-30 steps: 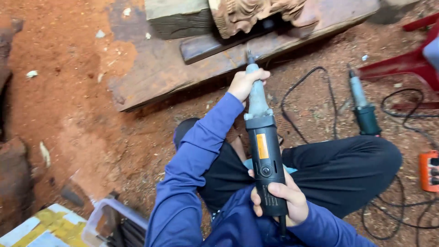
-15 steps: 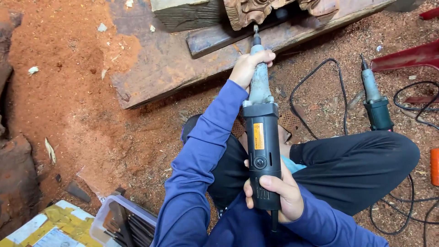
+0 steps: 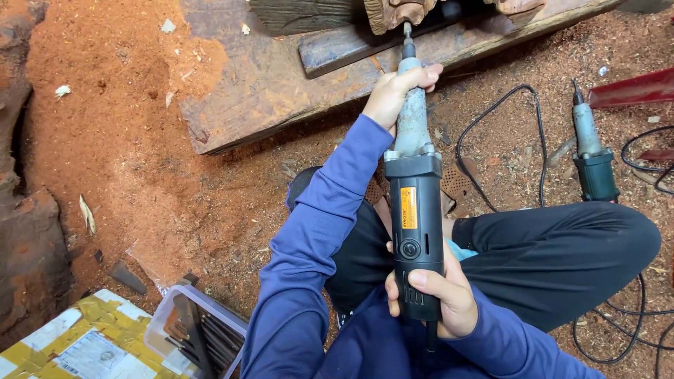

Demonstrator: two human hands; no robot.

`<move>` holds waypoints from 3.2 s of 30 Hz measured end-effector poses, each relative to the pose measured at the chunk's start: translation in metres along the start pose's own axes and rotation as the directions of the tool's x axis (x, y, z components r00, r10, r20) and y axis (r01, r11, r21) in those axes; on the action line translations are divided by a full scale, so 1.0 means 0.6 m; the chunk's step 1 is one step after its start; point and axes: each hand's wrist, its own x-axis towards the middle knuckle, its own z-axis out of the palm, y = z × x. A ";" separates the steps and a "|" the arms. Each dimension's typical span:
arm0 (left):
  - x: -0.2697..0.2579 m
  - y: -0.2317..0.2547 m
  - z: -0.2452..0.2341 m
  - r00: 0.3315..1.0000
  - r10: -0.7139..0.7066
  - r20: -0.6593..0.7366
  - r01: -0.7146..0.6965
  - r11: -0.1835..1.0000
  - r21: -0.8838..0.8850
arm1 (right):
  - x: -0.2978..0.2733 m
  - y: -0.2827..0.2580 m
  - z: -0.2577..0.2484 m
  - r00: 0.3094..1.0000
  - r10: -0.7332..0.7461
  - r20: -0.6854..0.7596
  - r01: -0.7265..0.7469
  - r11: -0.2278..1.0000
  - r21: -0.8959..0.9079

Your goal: Sanding and refining the details of a wooden sculpture using a handheld rotary tool.

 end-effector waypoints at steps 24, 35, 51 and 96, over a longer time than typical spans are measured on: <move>-0.039 -0.047 0.032 0.998 -0.041 0.049 0.045 0.996 -0.083 | -0.047 -0.041 -0.101 0.998 0.060 -0.029 -0.065 0.980 -0.189; 0.024 -0.158 0.158 1.000 -0.026 0.015 0.017 0.898 0.439 | -0.018 -0.030 -0.385 0.963 -0.259 0.071 0.246 0.745 -0.620; 0.101 -0.137 0.164 0.980 0.152 -0.125 -0.064 0.848 0.526 | 0.077 -0.027 -0.364 0.932 -0.356 0.070 0.332 0.759 -0.560; 0.102 -0.166 0.243 0.991 0.080 -0.106 -0.047 0.958 0.282 | 0.014 -0.174 -0.436 0.951 -0.308 0.018 0.189 0.535 -0.823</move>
